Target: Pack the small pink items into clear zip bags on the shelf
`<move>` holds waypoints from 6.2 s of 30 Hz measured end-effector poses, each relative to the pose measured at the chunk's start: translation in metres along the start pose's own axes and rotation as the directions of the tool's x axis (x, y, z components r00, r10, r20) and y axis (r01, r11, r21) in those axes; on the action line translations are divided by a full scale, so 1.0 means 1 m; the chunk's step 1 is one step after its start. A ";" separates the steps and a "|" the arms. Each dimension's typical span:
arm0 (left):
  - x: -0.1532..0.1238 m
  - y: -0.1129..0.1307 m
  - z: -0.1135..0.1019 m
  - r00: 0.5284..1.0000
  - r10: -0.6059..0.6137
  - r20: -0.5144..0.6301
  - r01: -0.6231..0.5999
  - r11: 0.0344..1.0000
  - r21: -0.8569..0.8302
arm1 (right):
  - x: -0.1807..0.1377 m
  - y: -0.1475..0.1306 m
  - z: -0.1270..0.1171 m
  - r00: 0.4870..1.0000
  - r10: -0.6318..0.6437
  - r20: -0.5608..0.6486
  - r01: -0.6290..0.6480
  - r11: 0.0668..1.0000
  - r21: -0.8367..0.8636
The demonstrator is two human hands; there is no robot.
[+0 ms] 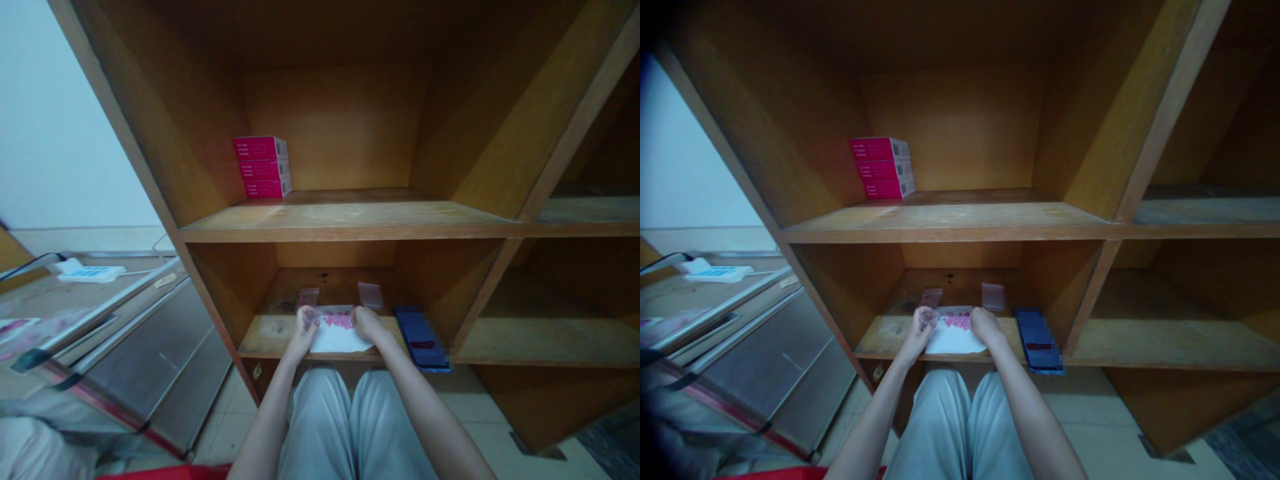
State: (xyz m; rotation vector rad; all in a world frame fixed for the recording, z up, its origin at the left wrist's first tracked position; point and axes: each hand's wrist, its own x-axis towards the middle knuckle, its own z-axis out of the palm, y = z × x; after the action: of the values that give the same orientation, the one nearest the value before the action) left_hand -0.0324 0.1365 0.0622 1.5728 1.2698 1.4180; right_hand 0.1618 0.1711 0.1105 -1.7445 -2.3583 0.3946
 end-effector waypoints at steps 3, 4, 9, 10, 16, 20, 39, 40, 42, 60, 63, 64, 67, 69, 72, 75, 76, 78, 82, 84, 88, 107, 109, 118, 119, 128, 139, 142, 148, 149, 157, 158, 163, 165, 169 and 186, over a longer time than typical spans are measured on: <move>0.000 -0.002 0.000 1.000 0.011 -0.005 -0.011 1.000 0.000 | 0.000 -0.005 -0.001 0.998 0.021 -0.057 -0.017 0.997 0.070; 0.000 -0.002 0.000 1.000 0.013 -0.006 -0.013 1.000 0.002 | 0.001 -0.008 -0.001 0.997 0.017 -0.080 -0.008 0.994 0.108; 0.001 -0.004 0.001 1.000 0.031 -0.001 -0.031 1.000 0.003 | 0.003 -0.035 -0.002 0.955 -0.109 -0.277 0.194 0.934 0.301; 0.001 -0.004 0.001 0.999 0.041 -0.001 -0.041 0.999 0.005 | 0.003 -0.042 -0.002 0.939 -0.131 -0.317 0.236 0.918 0.320; 0.002 -0.003 0.001 0.995 0.100 -0.013 -0.099 0.994 0.043 | 0.000 -0.073 0.010 0.882 -0.244 -0.402 0.391 0.856 0.337; 0.001 0.002 0.000 0.996 0.094 -0.010 -0.093 0.994 0.052 | 0.002 -0.079 0.018 0.910 -0.226 -0.348 0.356 0.858 0.371; 0.002 -0.002 0.002 0.999 0.046 -0.005 -0.046 0.998 -0.031 | -0.010 -0.018 0.000 0.959 -0.173 -0.225 0.235 0.927 0.292; 0.002 -0.003 0.001 0.999 0.046 -0.003 -0.046 0.998 -0.032 | -0.010 -0.012 0.001 0.971 -0.153 -0.185 0.198 0.944 0.262; 0.001 -0.004 0.001 0.999 0.053 -0.004 -0.053 0.998 -0.037 | -0.011 -0.003 0.004 0.988 -0.114 -0.109 0.135 0.966 0.219; 0.001 -0.003 0.001 0.998 0.067 -0.009 -0.067 0.997 -0.039 | -0.006 0.014 0.027 0.979 -0.051 -0.195 0.112 0.942 0.316; 0.001 -0.005 0.001 0.997 0.071 -0.005 -0.071 0.997 -0.037 | -0.003 0.010 0.022 0.957 0.003 -0.289 0.130 0.889 0.439; 0.001 -0.005 0.001 0.997 0.071 -0.003 -0.071 0.997 -0.037 | -0.001 0.006 0.020 0.943 0.032 -0.330 0.143 0.859 0.491; 0.001 -0.007 0.001 0.997 0.079 0.003 -0.079 0.996 -0.031 | 0.004 -0.012 0.015 0.892 0.108 -0.439 0.218 0.747 0.628; 0.002 -0.008 0.001 0.996 0.092 0.004 -0.092 0.995 -0.027 | 0.006 -0.027 0.015 0.873 0.114 -0.474 0.276 0.685 0.674; 0.002 -0.008 0.001 0.996 0.087 0.002 -0.087 0.996 -0.024 | 0.008 -0.050 0.017 0.872 0.022 -0.489 0.368 0.629 0.685; 0.002 -0.006 0.001 0.997 0.075 0.007 -0.074 0.997 -0.038 | 0.007 -0.066 0.022 0.850 -0.095 -0.519 0.460 0.615 0.641; 0.002 -0.005 0.001 0.997 0.075 0.006 -0.074 0.997 -0.038 | 0.006 -0.069 0.022 0.841 -0.135 -0.524 0.484 0.622 0.616; 0.001 -0.003 0.001 0.997 0.081 0.004 -0.080 0.996 -0.025 | 0.004 -0.071 0.022 0.829 -0.188 -0.527 0.510 0.640 0.574; 0.000 -0.001 0.001 0.997 0.077 0.007 -0.077 0.997 -0.015 | 0.005 -0.059 0.017 0.835 -0.127 -0.536 0.475 0.658 0.584; 0.000 -0.001 0.001 0.998 0.065 0.006 -0.065 0.998 -0.022 | 0.008 -0.045 0.015 0.852 -0.059 -0.520 0.417 0.677 0.606; -0.001 -0.001 0.001 0.997 0.072 -0.001 -0.072 0.997 -0.035 | 0.016 -0.011 0.018 0.896 0.061 -0.439 0.240 0.765 0.597; 0.000 -0.002 0.001 0.998 0.065 -0.006 -0.065 0.997 -0.049 | 0.026 0.018 0.026 0.998 -0.026 -0.062 0.038 0.979 0.202; 0.000 0.000 0.002 0.998 0.057 -0.007 -0.057 0.997 -0.051 | 0.027 0.015 0.023 0.999 0.010 -0.031 -0.005 0.990 0.138; 0.000 0.000 0.002 0.997 0.068 -0.019 -0.069 0.996 -0.058 | 0.032 0.008 0.019 0.998 0.044 -0.043 -0.041 0.996 0.080; 0.000 0.000 0.002 0.998 0.066 -0.016 -0.067 0.996 -0.061 | 0.032 0.008 0.019 0.997 0.053 -0.052 -0.049 0.995 0.082; 0.001 -0.001 0.001 0.999 0.051 -0.012 -0.051 0.997 -0.055 | 0.028 -0.026 0.009 0.889 0.085 -0.451 0.197 0.816 0.543; 0.002 -0.005 0.002 0.998 0.063 -0.028 -0.064 0.998 -0.011 | 0.009 -0.067 0.014 0.907 -0.101 -0.409 0.330 0.775 0.539; 0.002 -0.006 0.002 0.997 0.076 -0.020 -0.076 0.997 -0.015 | 0.007 -0.065 0.014 0.904 -0.158 -0.397 0.368 0.759 0.537; 0.002 -0.007 0.001 0.996 0.088 -0.008 -0.089 0.996 -0.032 | 0.012 -0.031 0.014 0.922 0.005 -0.388 0.240 0.778 0.580; 0.002 -0.006 0.001 0.996 0.087 -0.007 -0.088 0.995 -0.040 | 0.013 -0.022 0.016 0.926 0.033 -0.376 0.206 0.789 0.578; 0.001 -0.002 0.002 0.998 0.057 -0.006 -0.057 0.998 -0.039 | 0.015 0.021 0.034 0.970 -0.006 -0.245 0.134 0.851 0.508; 0.001 -0.002 0.001 0.998 0.060 -0.005 -0.060 0.998 -0.036 | 0.014 0.022 0.034 0.971 -0.029 -0.236 0.145 0.858 0.492; 0.001 -0.003 0.001 0.998 0.070 0.003 -0.070 0.997 -0.033 | 0.015 0.021 0.035 0.980 -0.032 -0.194 0.112 0.901 0.419; 0.001 -0.003 0.001 0.998 0.067 0.002 -0.067 0.997 -0.036 | 0.017 0.020 0.034 0.983 -0.014 -0.184 0.085 0.920 0.383; 0.001 -0.002 0.001 0.998 0.063 -0.002 -0.063 0.997 -0.039 | 0.023 0.019 0.034 0.985 0.039 -0.167 0.018 0.945 0.326; 0.001 -0.007 0.001 0.998 0.070 -0.006 -0.070 0.997 -0.041 | 0.011 -0.054 0.031 0.892 0.076 -0.446 0.346 0.519 0.781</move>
State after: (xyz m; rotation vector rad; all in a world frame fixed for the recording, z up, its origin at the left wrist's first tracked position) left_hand -0.0335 0.1393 0.0559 1.6016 1.1913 1.4828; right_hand 0.1002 0.1633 0.0982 -0.9894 -1.5009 0.8553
